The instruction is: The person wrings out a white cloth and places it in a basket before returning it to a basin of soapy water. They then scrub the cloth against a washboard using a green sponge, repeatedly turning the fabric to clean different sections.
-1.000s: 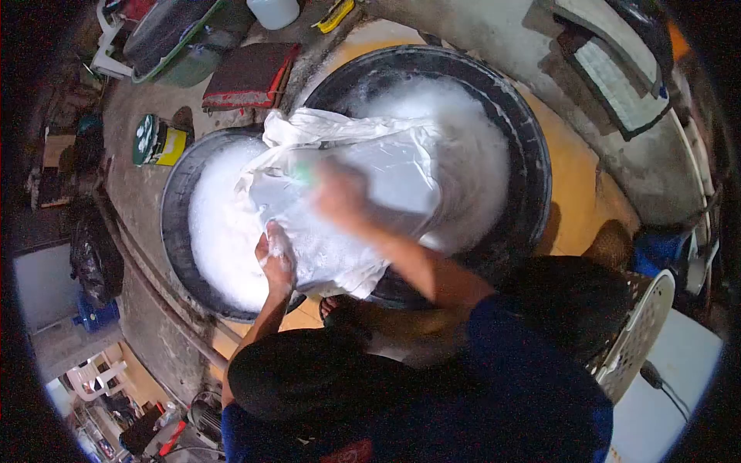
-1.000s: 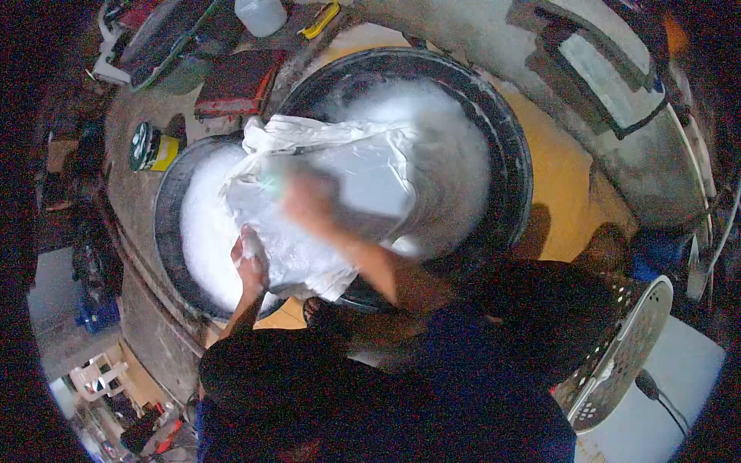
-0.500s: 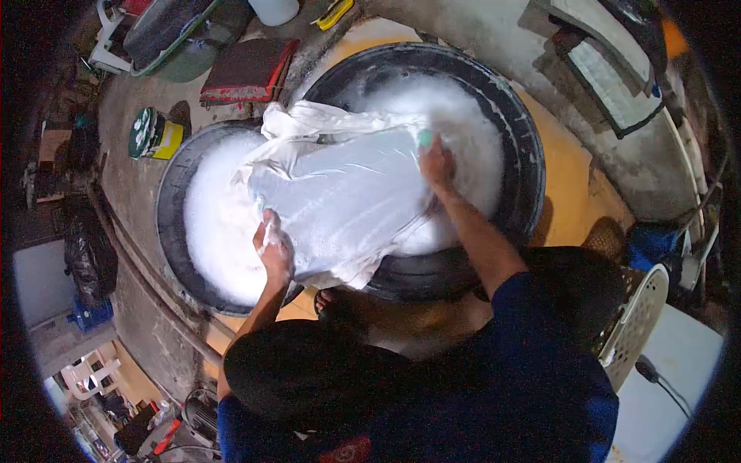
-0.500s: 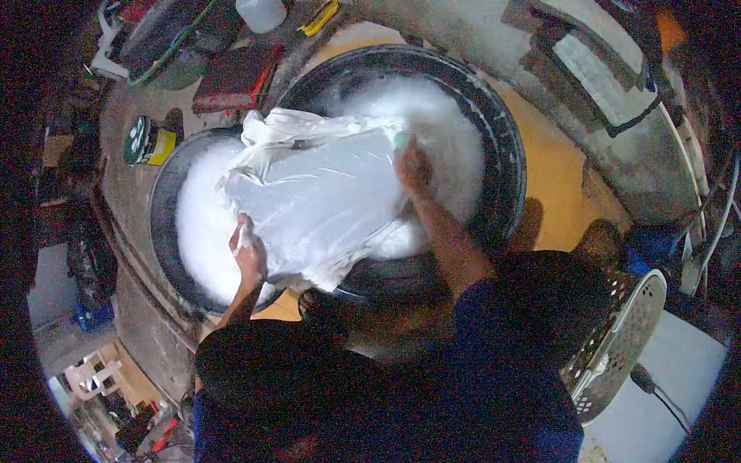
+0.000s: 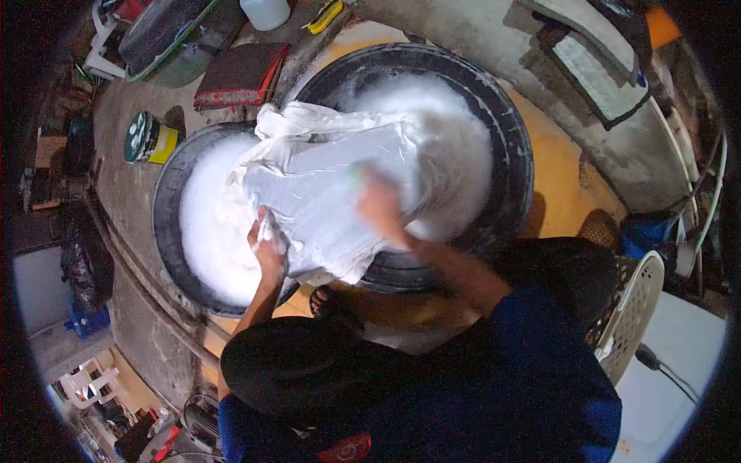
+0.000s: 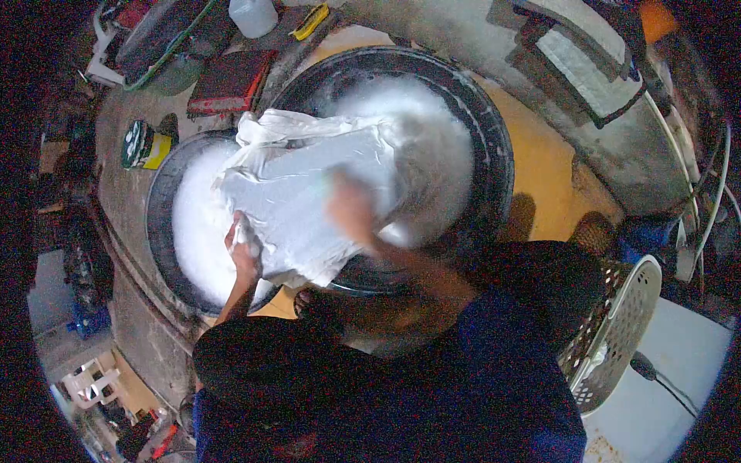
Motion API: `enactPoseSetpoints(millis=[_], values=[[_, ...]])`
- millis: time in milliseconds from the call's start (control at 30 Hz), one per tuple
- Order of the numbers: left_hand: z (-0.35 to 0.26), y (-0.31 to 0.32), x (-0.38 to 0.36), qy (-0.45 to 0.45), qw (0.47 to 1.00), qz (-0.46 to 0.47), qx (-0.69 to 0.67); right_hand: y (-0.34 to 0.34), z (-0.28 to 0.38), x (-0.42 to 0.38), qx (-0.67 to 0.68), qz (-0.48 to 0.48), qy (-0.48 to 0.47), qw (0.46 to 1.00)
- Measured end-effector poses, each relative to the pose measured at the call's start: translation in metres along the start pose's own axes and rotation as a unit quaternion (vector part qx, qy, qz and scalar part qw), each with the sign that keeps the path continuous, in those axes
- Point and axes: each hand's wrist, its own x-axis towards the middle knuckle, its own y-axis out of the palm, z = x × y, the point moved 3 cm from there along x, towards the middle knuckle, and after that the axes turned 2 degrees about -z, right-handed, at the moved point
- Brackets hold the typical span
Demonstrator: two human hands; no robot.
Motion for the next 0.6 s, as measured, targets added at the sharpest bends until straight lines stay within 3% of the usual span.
enactPoseSetpoints(millis=[33,100,167,200,367,400,433,500,567,600], values=[[0.031,-0.02,0.012,0.125,0.99,0.023,0.054,-0.026,0.074,-0.008,-0.014,0.099,-0.012,0.995],[0.031,-0.023,0.013,0.123,0.99,0.047,0.059,-0.023,0.07,-0.012,0.038,0.057,-0.017,0.997],[-0.018,0.008,-0.004,-0.135,0.989,0.049,-0.042,-0.012,0.056,-0.013,0.089,0.012,-0.019,0.996],[-0.019,0.01,-0.005,-0.122,0.992,0.025,-0.028,0.004,-0.007,-0.003,0.087,0.127,0.151,0.976],[-0.022,0.013,-0.003,-0.105,0.994,0.032,0.001,0.022,-0.061,0.004,0.235,-0.132,0.027,0.963],[-0.021,0.012,-0.006,-0.103,0.994,0.028,-0.003,-0.011,0.018,0.006,0.093,0.05,0.063,0.992],[-0.019,0.01,-0.011,-0.088,0.996,0.012,-0.012,-0.024,0.078,-0.001,0.097,0.113,0.026,0.988],[-0.02,0.012,-0.009,-0.046,0.998,-0.015,-0.031,-0.047,0.1,0.008,0.149,0.137,-0.019,0.979],[-0.026,0.012,-0.006,-0.1,0.995,0.015,0.025,-0.014,0.015,0.006,0.188,0.043,0.044,0.98],[-0.027,0.011,-0.007,-0.128,0.99,0.028,0.051,0.015,-0.073,-0.001,0.096,0.069,0.117,0.986]])
